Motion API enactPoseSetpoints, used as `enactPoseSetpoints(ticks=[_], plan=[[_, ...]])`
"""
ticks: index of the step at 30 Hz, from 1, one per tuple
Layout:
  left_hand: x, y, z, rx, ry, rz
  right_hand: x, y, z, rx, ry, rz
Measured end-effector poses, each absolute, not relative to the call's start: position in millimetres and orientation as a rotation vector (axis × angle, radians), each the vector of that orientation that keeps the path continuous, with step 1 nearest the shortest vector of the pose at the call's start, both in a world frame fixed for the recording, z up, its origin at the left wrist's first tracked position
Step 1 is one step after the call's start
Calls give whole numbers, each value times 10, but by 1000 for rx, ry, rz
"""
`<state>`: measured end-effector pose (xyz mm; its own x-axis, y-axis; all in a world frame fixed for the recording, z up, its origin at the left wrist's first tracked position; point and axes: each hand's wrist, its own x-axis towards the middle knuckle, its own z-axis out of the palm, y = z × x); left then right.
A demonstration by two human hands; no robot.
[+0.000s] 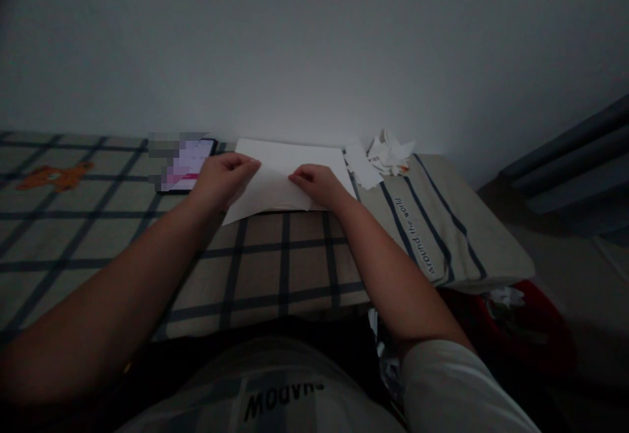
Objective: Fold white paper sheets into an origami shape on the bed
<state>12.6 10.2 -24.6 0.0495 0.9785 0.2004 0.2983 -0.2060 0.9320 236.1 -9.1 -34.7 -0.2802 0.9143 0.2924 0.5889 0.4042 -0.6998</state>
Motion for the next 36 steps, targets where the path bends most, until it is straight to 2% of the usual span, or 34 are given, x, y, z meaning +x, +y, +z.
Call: enactPoseSetpoints(ticks=[21,36], plan=[[58,30,-192,2184,1559,1070,2343,-148,-289,-1233,-2041,529],[46,44,-174,2237,1535,1013,2343,-155,-276,-1191,-2074,503]])
